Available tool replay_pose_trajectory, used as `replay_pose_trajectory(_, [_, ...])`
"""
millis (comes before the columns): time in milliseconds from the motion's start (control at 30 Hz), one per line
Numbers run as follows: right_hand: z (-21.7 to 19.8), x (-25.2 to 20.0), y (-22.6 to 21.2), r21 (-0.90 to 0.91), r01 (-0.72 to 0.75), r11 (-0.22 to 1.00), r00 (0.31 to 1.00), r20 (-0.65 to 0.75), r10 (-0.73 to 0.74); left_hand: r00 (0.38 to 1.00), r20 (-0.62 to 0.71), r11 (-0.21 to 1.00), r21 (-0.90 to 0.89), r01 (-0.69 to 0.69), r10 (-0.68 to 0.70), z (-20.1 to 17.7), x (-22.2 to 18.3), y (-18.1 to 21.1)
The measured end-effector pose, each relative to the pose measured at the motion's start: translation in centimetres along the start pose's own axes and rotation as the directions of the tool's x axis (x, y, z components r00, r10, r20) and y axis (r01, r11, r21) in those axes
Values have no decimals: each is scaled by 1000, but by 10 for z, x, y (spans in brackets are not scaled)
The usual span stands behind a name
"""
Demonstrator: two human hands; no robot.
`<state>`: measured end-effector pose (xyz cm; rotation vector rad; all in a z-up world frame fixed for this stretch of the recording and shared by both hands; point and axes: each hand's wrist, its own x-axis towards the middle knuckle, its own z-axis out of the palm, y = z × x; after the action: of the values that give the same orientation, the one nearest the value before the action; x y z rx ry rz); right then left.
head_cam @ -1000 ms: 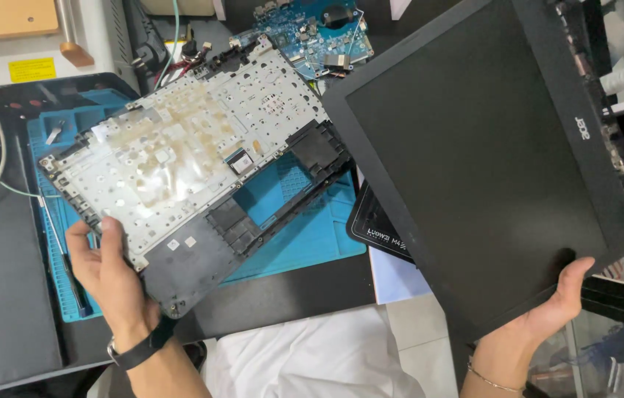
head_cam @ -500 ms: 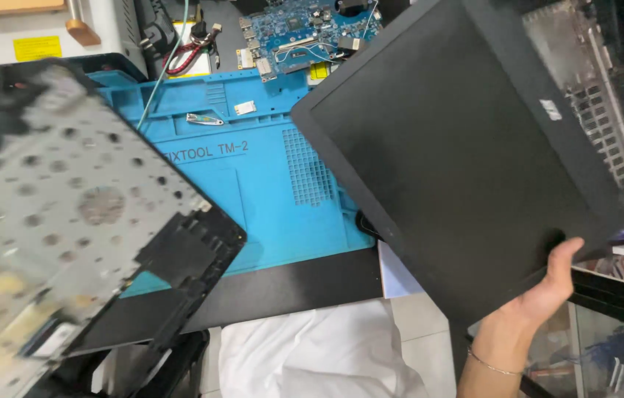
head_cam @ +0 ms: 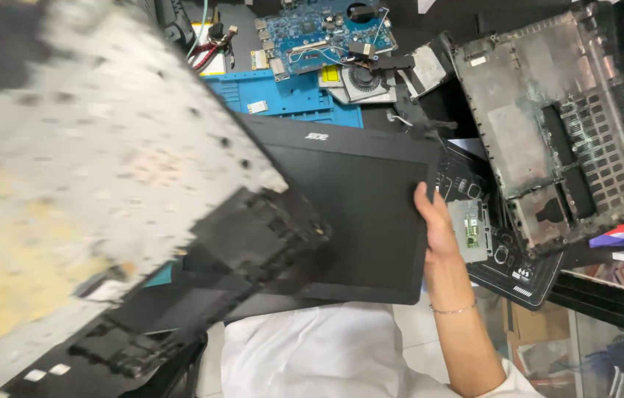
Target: The person removes the screen assembly from a laptop chassis and sets it aside, then works on the exposed internal frame, manipulating small components and connectors by hand and using a screwdriver to unscrew parts from the laptop base.
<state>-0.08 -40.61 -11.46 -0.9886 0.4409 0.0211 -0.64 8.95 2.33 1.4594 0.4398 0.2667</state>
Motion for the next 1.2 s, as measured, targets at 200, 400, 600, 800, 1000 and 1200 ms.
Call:
replay_pose_trajectory(200, [5,23,18,-120,-110,987,985,116,124,999,20,999,13,36,-36,-20,-2,-82])
replay_pose_trajectory(400, [17,39,8,-103,-202,974,976,64,209,949,154,957,-46,286,-276,-6,-3,-131])
replay_pose_trajectory(600, [31,49,-21,-292,-42,955,987,137,86,896,192,912,-11,410,-401,32,1,-134])
replay_pose_trajectory(800, [40,50,-42,-780,68,622,996,18,-87,894,221,914,-28,405,-390,52,5,-142])
replay_pose_trajectory(1000, [63,47,-45,-885,103,455,974,-3,-225,896,199,914,-11,406,-396,64,9,-143])
replay_pose_trajectory(1200, [68,47,-41,-939,196,283,935,92,-343,957,80,919,310,242,-279,76,7,-150])
